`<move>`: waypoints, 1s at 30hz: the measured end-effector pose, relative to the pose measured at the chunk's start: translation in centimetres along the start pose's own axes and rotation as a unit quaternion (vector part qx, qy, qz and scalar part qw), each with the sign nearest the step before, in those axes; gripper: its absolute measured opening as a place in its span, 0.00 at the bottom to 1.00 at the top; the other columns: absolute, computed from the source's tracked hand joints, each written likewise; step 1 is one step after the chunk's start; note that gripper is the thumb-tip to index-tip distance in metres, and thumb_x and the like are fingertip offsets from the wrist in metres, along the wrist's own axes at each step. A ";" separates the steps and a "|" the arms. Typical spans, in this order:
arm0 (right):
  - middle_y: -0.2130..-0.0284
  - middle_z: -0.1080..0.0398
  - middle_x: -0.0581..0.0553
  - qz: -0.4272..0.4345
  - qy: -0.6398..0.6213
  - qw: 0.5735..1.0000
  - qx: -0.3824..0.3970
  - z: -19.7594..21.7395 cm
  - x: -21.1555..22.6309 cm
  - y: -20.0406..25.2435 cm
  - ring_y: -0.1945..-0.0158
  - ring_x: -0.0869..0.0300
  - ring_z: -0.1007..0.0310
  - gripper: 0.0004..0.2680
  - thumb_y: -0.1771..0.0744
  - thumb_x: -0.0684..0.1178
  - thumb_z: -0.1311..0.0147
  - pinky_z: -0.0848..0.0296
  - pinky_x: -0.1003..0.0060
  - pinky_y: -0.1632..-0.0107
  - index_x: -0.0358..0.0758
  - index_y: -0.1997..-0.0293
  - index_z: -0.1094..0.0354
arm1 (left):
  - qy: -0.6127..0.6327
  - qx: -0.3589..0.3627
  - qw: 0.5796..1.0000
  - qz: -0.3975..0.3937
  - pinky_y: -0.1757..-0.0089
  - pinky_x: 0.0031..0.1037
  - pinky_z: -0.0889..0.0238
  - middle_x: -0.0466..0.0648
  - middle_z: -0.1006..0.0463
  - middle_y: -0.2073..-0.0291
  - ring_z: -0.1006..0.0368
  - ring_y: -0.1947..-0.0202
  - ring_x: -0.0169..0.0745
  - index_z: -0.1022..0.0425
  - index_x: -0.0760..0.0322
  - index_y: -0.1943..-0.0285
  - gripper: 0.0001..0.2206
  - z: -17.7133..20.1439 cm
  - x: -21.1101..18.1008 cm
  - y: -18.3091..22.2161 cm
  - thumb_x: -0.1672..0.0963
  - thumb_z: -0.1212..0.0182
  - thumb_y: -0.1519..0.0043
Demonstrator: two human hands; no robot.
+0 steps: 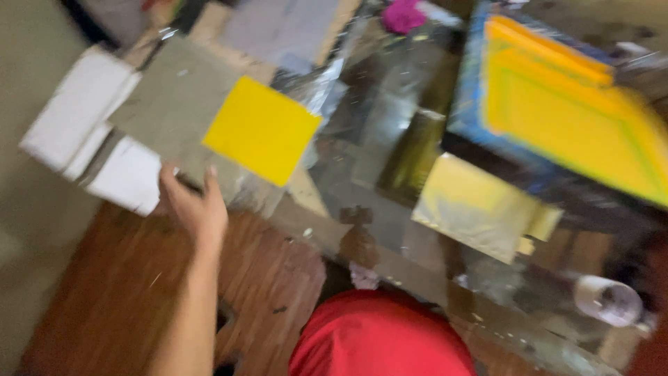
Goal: Manual screen printing of yellow ink onto small rectangular sheets using a squeegee and a hinged screen frame.
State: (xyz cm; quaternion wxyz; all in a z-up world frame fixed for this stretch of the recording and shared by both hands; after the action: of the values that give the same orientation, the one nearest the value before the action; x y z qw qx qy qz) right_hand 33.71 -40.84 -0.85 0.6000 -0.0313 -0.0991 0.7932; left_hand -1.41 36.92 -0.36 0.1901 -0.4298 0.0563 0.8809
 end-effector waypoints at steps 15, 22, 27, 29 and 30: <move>0.50 0.24 0.41 0.109 -0.070 0.984 -0.126 13.5 25.1 1.1 0.49 0.46 0.26 0.13 0.32 0.40 0.41 0.38 0.52 0.46 0.42 0.40 0.28 | 0.360 0.478 0.738 0.313 0.41 0.35 0.32 0.56 0.36 0.50 0.30 0.39 0.50 0.45 0.60 0.57 0.22 -18.8 -10.2 30.5 0.58 0.28 0.43; 0.57 0.29 0.45 0.146 -0.039 0.985 -0.082 4.6 22.7 -11.6 0.58 0.47 0.34 0.12 0.30 0.46 0.41 0.45 0.54 0.59 0.48 0.39 0.31 | 0.396 0.445 0.725 0.345 0.42 0.36 0.29 0.64 0.17 0.49 0.21 0.45 0.51 0.33 0.65 0.53 0.13 -18.8 -10.8 30.1 0.63 0.33 0.41; 0.56 0.31 0.43 0.157 -0.046 0.986 -0.030 0.0 22.1 -16.5 0.57 0.44 0.36 0.16 0.34 0.46 0.41 0.48 0.49 0.60 0.49 0.38 0.33 | 0.396 0.432 0.735 0.342 0.44 0.33 0.30 0.62 0.19 0.53 0.22 0.47 0.47 0.35 0.62 0.56 0.13 -19.3 -10.1 30.4 0.62 0.32 0.41; 0.57 0.32 0.42 0.168 -0.043 0.985 -0.021 -0.1 22.4 -16.3 0.59 0.44 0.37 0.14 0.31 0.48 0.40 0.50 0.50 0.61 0.48 0.38 0.33 | 0.391 0.431 0.735 0.349 0.44 0.33 0.30 0.62 0.19 0.52 0.22 0.46 0.47 0.34 0.63 0.55 0.13 -19.4 -9.9 30.6 0.62 0.32 0.42; 0.58 0.31 0.43 0.163 -0.043 0.986 0.007 -0.2 22.6 -15.9 0.59 0.44 0.36 0.14 0.31 0.50 0.39 0.48 0.50 0.61 0.49 0.38 0.33 | 0.405 0.430 0.733 0.338 0.44 0.33 0.30 0.61 0.19 0.53 0.22 0.48 0.47 0.36 0.61 0.57 0.14 -19.5 -9.9 30.5 0.62 0.32 0.42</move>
State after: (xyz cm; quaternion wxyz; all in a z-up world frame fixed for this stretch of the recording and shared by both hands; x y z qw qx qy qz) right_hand 42.46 -15.05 3.65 0.4581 -0.0089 -0.1128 0.8817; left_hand 6.81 0.82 -6.77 0.0030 -0.5707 0.6421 0.5119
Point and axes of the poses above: each hand's wrist, its own y-axis away from the middle knuckle, its own z-axis out of the back of the hand, x = y × z, the point moved 9 cm from there along -y, towards the middle knuckle
